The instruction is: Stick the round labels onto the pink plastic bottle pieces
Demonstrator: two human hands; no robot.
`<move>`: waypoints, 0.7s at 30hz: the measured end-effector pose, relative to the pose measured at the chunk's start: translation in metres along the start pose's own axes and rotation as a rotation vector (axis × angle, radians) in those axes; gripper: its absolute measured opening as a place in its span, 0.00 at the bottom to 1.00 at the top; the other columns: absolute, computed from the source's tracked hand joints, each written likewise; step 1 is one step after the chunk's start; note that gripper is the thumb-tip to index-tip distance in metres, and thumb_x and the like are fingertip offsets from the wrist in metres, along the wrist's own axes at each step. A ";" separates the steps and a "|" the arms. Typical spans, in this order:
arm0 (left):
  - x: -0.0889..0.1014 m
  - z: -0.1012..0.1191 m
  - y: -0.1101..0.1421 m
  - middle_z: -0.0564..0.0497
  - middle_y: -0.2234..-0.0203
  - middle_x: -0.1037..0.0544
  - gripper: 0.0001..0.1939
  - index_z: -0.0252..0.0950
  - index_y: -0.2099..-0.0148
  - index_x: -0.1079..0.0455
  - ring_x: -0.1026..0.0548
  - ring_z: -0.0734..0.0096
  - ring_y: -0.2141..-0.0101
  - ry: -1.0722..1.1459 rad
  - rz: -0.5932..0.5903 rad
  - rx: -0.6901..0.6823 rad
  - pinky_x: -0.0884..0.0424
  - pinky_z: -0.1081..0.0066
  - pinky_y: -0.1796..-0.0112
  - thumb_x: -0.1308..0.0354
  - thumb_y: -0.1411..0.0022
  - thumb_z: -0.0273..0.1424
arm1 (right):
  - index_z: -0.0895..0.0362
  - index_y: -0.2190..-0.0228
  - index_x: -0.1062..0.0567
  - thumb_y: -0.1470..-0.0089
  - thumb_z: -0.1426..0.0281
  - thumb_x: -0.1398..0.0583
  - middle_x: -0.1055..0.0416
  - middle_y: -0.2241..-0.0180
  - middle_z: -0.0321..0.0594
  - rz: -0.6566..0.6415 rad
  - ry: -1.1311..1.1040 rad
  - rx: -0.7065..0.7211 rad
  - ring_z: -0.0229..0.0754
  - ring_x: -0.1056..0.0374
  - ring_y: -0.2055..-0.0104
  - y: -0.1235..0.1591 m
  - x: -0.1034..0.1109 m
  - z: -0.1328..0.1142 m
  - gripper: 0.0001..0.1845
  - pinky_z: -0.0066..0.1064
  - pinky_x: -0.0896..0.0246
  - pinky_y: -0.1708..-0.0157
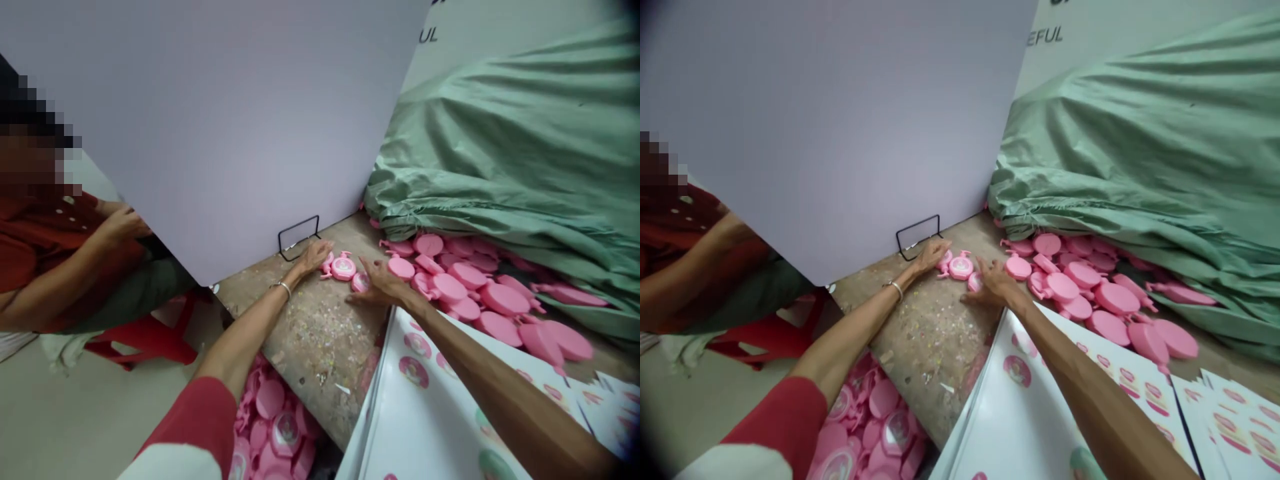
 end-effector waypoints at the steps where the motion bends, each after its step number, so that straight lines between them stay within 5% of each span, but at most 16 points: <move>1: -0.002 -0.001 0.001 0.51 0.77 0.25 0.21 0.31 0.69 0.26 0.28 0.69 0.72 0.007 -0.043 0.009 0.33 0.71 0.69 0.52 0.36 0.41 | 0.57 0.34 0.54 0.63 0.40 0.37 0.46 0.43 0.66 -0.015 -0.009 0.024 0.66 0.38 0.44 -0.004 -0.002 -0.005 0.64 0.47 0.39 0.53; 5: 0.022 0.001 0.049 0.51 0.77 0.25 0.25 0.29 0.65 0.24 0.29 0.72 0.74 0.032 -0.129 0.075 0.35 0.73 0.72 0.54 0.35 0.43 | 0.51 0.34 0.52 0.56 0.41 0.40 0.46 0.43 0.60 -0.036 -0.051 0.156 0.62 0.37 0.47 0.008 -0.017 -0.040 0.56 0.46 0.41 0.51; 9: 0.073 0.024 0.150 0.46 0.62 0.20 0.20 0.33 0.62 0.23 0.26 0.66 0.58 0.031 -0.118 0.081 0.34 0.67 0.54 0.51 0.35 0.41 | 0.52 0.35 0.49 0.53 0.43 0.41 0.45 0.44 0.60 -0.047 -0.050 0.333 0.60 0.38 0.48 0.064 -0.037 -0.097 0.51 0.45 0.39 0.54; 14: 0.115 0.053 0.273 0.43 0.58 0.20 0.18 0.36 0.61 0.22 0.26 0.63 0.54 0.036 0.031 0.174 0.35 0.62 0.49 0.53 0.33 0.38 | 0.53 0.37 0.45 0.52 0.54 0.35 0.42 0.43 0.59 -0.033 -0.019 0.453 0.60 0.39 0.47 0.137 -0.055 -0.171 0.46 0.49 0.39 0.53; 18: 0.122 0.052 0.323 0.42 0.54 0.22 0.20 0.35 0.61 0.23 0.26 0.62 0.51 0.144 0.154 0.303 0.33 0.62 0.48 0.54 0.32 0.39 | 0.59 0.39 0.40 0.47 0.66 0.38 0.47 0.38 0.63 0.115 0.032 0.478 0.63 0.40 0.45 0.182 -0.062 -0.211 0.36 0.54 0.40 0.53; 21: 0.129 0.045 0.355 0.44 0.51 0.24 0.19 0.36 0.59 0.25 0.28 0.64 0.49 -0.013 0.315 0.404 0.35 0.64 0.46 0.53 0.34 0.42 | 0.58 0.41 0.38 0.44 0.68 0.42 0.44 0.39 0.60 0.167 -0.051 0.500 0.59 0.38 0.46 0.227 -0.074 -0.217 0.30 0.51 0.36 0.53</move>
Point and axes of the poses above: each hand's wrist, its own y-axis away from the middle knuckle, its own x-axis out of the back of the hand, z = x × y, the point moved 1 cm from there along -y, towards the middle knuckle
